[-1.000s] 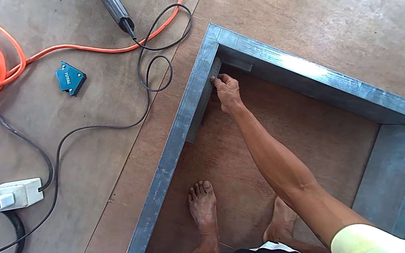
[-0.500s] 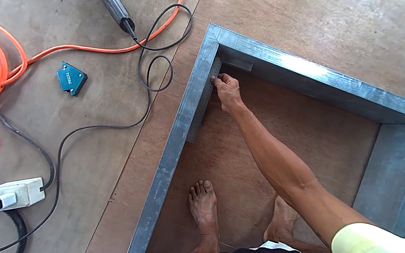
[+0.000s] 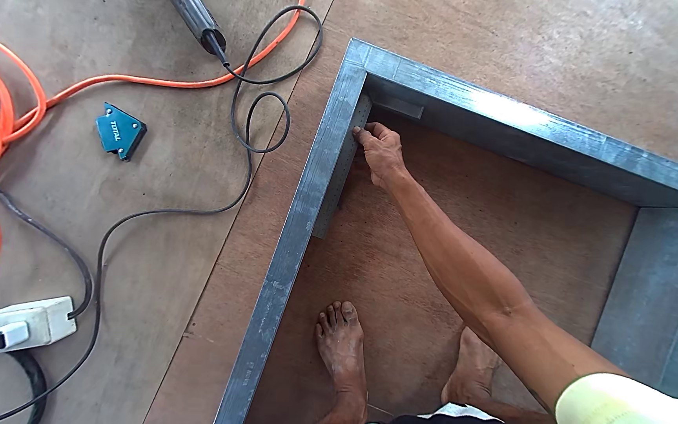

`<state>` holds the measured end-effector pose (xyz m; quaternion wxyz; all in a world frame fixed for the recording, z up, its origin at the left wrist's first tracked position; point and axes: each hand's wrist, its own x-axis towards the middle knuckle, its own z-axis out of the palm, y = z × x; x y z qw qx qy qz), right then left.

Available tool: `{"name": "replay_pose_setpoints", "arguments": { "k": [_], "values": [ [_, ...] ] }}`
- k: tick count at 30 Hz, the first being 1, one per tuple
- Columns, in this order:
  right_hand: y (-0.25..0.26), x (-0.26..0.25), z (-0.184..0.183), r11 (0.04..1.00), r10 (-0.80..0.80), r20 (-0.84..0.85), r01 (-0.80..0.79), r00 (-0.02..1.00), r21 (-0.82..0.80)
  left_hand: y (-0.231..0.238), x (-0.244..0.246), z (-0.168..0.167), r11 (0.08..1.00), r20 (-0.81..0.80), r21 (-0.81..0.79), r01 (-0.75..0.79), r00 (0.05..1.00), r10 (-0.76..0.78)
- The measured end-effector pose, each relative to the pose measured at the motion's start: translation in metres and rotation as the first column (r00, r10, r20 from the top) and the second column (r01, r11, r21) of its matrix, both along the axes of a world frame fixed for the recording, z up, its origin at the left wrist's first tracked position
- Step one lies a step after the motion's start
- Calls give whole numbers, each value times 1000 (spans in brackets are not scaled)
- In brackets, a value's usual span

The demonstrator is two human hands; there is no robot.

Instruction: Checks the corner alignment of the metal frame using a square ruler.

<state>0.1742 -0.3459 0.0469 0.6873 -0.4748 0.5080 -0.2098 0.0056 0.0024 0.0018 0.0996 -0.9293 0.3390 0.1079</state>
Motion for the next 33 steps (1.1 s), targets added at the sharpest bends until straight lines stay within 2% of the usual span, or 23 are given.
{"name": "replay_pose_setpoints", "arguments": {
  "k": [33],
  "values": [
    [0,0,0,1000,-9,13,9,1000,6,0,1,0,999,13,27,35,999,-35]
  ]
}}
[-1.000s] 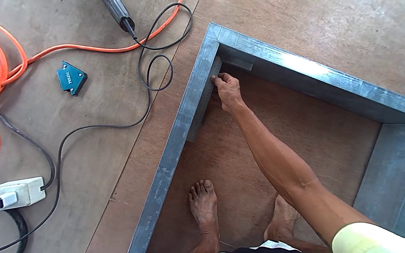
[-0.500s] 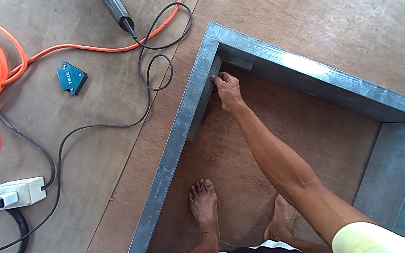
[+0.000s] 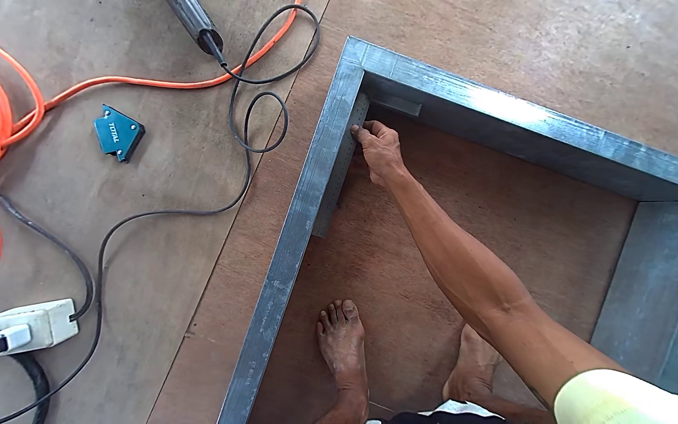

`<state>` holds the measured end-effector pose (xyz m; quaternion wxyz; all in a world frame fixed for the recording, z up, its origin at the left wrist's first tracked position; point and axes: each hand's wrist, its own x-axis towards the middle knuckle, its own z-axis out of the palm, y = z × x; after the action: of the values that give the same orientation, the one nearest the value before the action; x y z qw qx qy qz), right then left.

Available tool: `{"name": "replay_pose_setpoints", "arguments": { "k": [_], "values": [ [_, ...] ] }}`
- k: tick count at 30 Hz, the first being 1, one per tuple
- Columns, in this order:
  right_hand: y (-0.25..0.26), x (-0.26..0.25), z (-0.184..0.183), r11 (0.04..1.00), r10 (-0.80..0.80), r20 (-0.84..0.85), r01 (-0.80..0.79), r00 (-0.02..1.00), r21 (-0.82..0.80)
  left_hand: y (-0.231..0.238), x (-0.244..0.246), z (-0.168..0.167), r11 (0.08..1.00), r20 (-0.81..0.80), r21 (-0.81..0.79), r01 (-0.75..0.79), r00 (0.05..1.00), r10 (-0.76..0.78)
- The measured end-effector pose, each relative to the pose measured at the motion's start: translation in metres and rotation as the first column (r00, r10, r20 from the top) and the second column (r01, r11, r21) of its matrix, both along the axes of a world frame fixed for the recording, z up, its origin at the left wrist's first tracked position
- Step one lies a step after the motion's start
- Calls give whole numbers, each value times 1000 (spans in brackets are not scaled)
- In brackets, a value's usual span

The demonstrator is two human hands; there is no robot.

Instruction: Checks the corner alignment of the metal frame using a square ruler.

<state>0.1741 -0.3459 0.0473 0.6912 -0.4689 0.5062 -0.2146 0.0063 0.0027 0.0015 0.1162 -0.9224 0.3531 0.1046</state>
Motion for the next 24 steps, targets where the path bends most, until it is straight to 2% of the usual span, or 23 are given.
{"name": "replay_pose_setpoints", "arguments": {
  "k": [15,24],
  "values": [
    [-3,-1,0,1000,26,-12,-26,1000,-16,0,-1,1,999,-8,-5,-34,999,34],
    [-4,0,0,999,29,-7,-28,1000,45,0,0,2,999,-19,-9,-40,999,39]
  ]
}}
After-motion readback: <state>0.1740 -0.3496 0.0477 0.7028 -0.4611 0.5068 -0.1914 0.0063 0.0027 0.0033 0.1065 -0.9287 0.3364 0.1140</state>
